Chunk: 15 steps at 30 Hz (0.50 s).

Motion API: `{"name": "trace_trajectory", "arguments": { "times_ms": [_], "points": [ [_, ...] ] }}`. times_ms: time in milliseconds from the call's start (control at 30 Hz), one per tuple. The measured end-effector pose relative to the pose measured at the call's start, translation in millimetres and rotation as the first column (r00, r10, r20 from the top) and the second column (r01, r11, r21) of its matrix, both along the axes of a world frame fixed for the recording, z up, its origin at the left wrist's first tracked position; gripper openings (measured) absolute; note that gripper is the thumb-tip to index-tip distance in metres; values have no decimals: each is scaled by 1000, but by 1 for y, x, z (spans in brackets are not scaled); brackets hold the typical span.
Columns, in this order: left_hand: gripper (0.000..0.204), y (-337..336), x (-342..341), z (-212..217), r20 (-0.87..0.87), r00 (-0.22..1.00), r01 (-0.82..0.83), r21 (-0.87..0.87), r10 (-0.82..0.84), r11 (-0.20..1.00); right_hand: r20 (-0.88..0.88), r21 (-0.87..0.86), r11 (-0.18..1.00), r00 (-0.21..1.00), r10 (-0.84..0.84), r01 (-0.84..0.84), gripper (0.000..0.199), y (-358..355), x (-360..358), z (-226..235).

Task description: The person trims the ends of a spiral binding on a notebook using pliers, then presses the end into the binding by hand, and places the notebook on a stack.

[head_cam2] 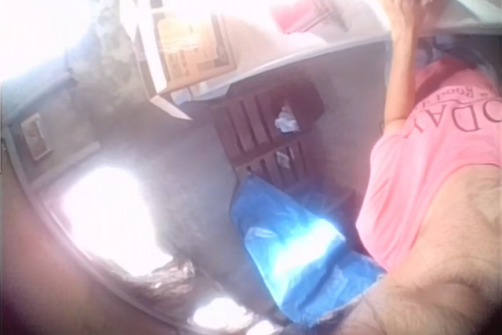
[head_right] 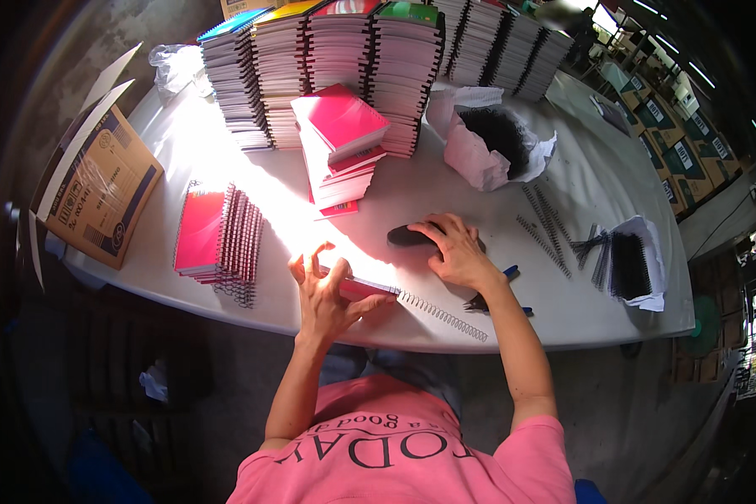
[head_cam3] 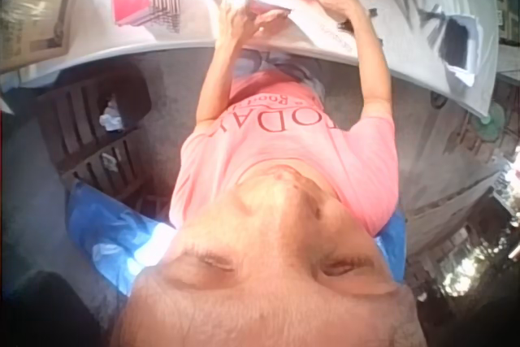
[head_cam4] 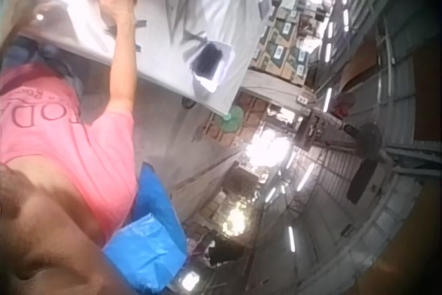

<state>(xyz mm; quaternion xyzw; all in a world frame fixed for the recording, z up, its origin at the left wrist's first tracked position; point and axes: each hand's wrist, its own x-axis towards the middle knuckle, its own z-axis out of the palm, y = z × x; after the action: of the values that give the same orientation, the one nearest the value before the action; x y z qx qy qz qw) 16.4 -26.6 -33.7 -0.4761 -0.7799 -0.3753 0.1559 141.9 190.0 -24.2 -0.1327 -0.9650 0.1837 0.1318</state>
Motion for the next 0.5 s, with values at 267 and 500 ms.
{"name": "trace_trajectory", "arguments": {
  "times_ms": [267, 500],
  "points": [
    [60, -4, -4, -8, 42, 997, 58, 11, -58, 998, -394, -835, 358, 908, 141, -418, 18, -28, 5, 16],
    [58, -4, -8, -3, 15, 997, 72, -28, -72, 997, -456, -721, 506, 874, 170, -474, 20, -40, -5, 32]
  ]
}}
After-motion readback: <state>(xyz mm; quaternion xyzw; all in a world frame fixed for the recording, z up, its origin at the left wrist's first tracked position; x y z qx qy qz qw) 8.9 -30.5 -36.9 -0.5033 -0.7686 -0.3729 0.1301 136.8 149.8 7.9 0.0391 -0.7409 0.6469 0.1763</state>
